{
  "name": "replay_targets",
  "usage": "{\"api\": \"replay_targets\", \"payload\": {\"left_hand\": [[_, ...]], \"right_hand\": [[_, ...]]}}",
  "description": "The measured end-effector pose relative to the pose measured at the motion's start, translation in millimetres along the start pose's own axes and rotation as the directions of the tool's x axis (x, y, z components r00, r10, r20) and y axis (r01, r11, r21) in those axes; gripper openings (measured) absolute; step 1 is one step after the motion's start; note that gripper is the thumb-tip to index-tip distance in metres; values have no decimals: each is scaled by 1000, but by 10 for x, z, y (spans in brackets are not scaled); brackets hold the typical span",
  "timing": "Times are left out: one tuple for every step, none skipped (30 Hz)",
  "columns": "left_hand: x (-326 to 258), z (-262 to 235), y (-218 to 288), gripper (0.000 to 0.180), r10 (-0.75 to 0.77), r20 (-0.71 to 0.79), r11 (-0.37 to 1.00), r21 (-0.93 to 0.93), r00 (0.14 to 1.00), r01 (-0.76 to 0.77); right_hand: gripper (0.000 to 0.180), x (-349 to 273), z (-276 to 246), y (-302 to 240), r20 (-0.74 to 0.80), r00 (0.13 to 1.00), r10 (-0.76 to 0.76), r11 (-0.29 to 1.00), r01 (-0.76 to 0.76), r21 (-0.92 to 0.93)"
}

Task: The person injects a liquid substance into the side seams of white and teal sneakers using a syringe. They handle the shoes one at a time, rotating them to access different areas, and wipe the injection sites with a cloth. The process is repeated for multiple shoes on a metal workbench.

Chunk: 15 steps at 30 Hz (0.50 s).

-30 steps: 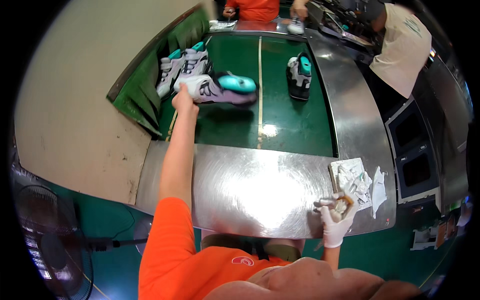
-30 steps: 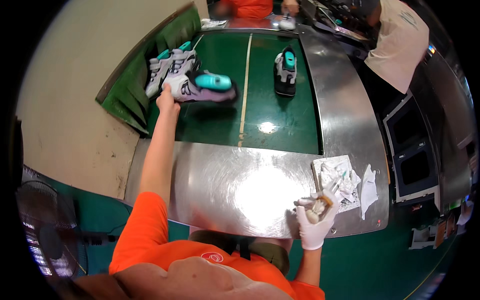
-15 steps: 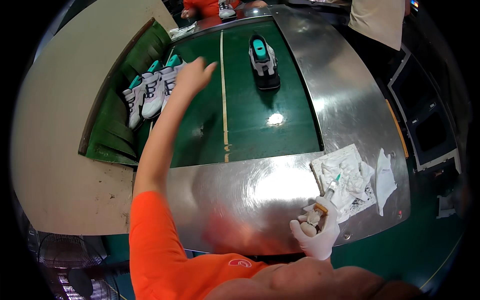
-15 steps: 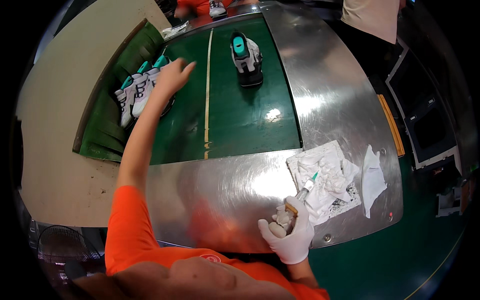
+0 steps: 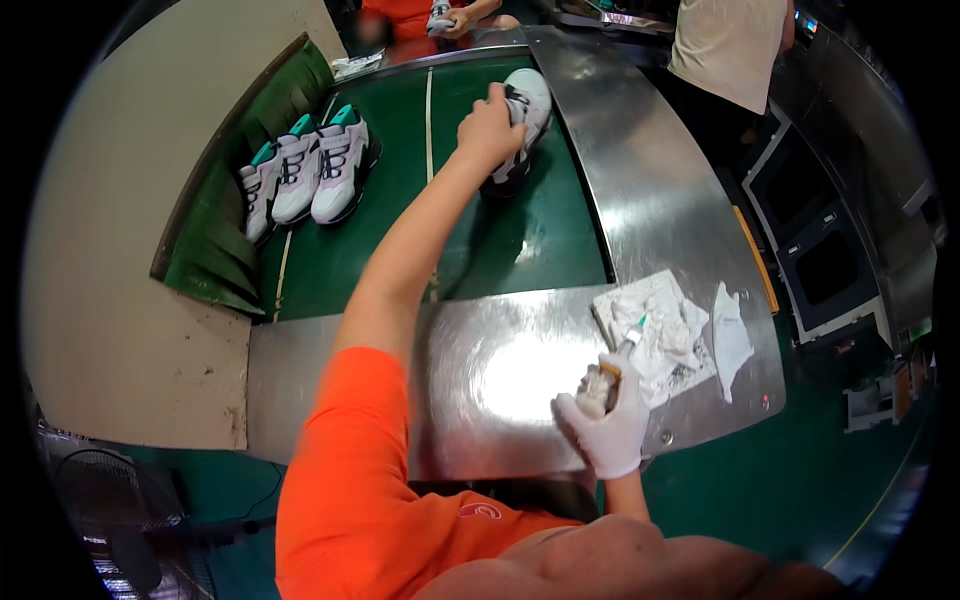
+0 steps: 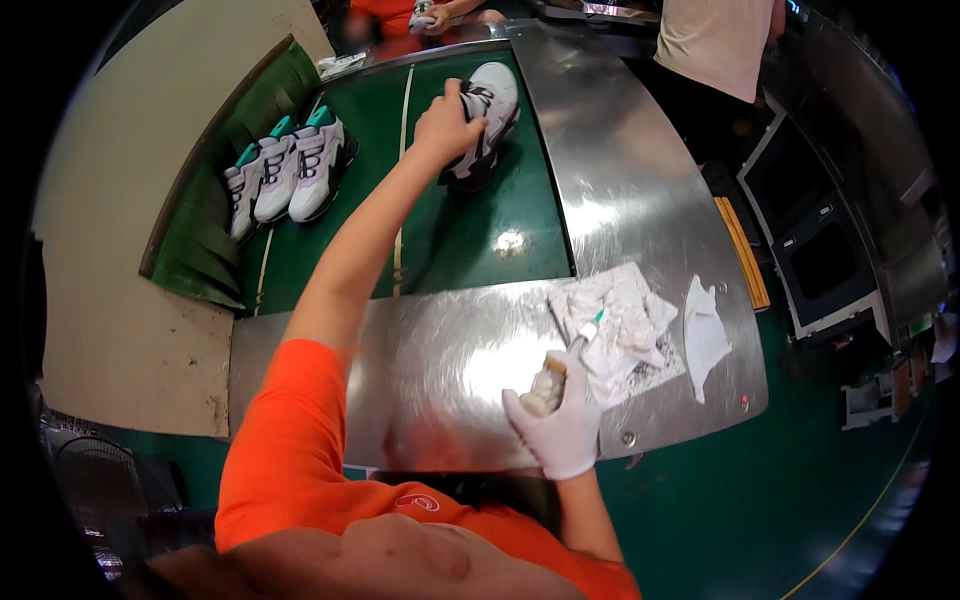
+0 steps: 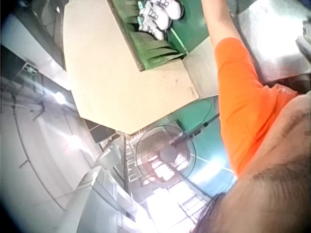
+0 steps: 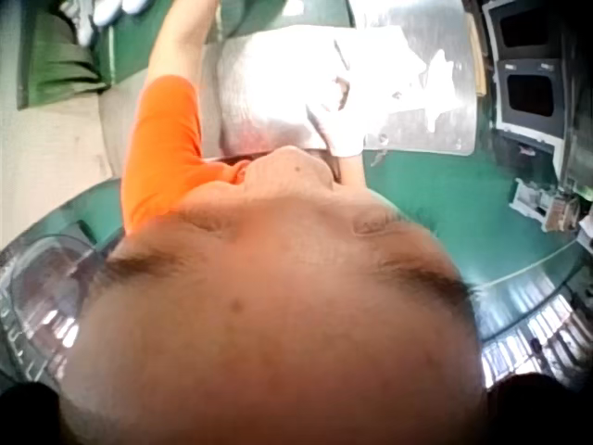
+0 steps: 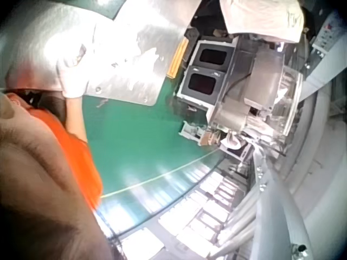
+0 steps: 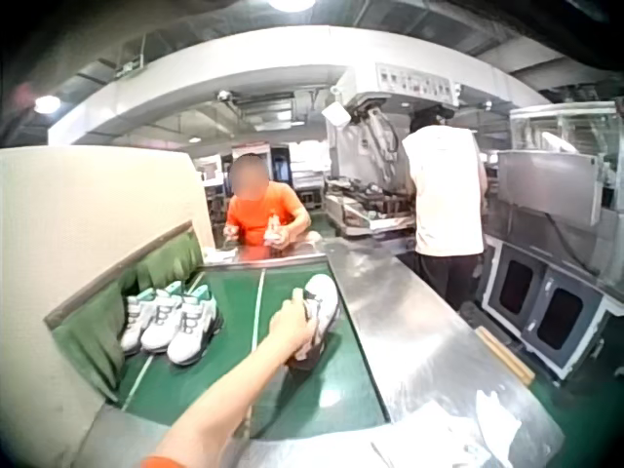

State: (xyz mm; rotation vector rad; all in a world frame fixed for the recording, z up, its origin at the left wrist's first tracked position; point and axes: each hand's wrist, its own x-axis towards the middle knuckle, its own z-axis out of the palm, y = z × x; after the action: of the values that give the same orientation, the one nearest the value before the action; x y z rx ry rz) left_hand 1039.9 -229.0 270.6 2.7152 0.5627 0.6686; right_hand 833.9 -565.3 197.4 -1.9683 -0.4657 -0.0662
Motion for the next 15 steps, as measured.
{"api": "replay_targets", "payload": {"left_hand": [[-294,-140,58,67,131,5,990,60,991,-131],[-589,-270,5,60,324,-35,942,101,945,-319],[-855,-396,-61,54,510,-71,857,134,857,-498],[-1106,-513,-87,47,681,-108,731,165,724,-662],[-1404,-716,-122,40,738,-128,675,158,663,-721],[-1748,-1020,-193,33,784,-137,621,172,606,-765],[-2086,-1293,-257,31,792,-101,610,161,602,-776],[-2367,-1450,-307,30,808,-76,589,136,585,-796],[-2632,-1585,-369,28,828,-51,558,161,558,-814],[-2876,-1725,-393,27,845,-58,534,149,532,-832],[-3117,-1841,-415,26,842,-33,537,136,538,-833],[-3342,-1926,-469,25,836,19,545,92,549,-833],[-3552,-1981,-518,25,826,69,557,47,559,-829],[-3736,-1943,-579,24,823,21,565,64,567,-822],[-3906,-1904,-630,24,816,-26,577,84,577,-813]], "right_hand": [[61,-2,6,12,16,999,33,999,-34,33],[61,-4,22,35,39,998,43,997,-45,60],[62,-1,8,50,52,997,56,995,-59,74],[61,1,-24,62,55,995,85,991,-90,100],[60,-2,-36,69,68,991,111,984,-120,134],[58,-12,-30,58,70,996,55,978,-68,198],[57,-32,-95,-62,110,990,83,980,-101,170],[57,-72,-182,-82,139,982,125,958,-156,242],[56,-105,-280,-110,175,971,162,927,-211,309],[56,-144,-382,-160,150,979,140,945,-178,274],[56,-190,-438,-242,173,967,187,896,-240,373],[55,-198,-481,-240,210,951,229,897,-290,333],[55,-186,-520,-217,247,930,271,897,-337,287],[53,-165,-529,-236,319,904,286,888,-375,265],[52,-180,-543,-302,352,895,274,916,-354,189]]}}
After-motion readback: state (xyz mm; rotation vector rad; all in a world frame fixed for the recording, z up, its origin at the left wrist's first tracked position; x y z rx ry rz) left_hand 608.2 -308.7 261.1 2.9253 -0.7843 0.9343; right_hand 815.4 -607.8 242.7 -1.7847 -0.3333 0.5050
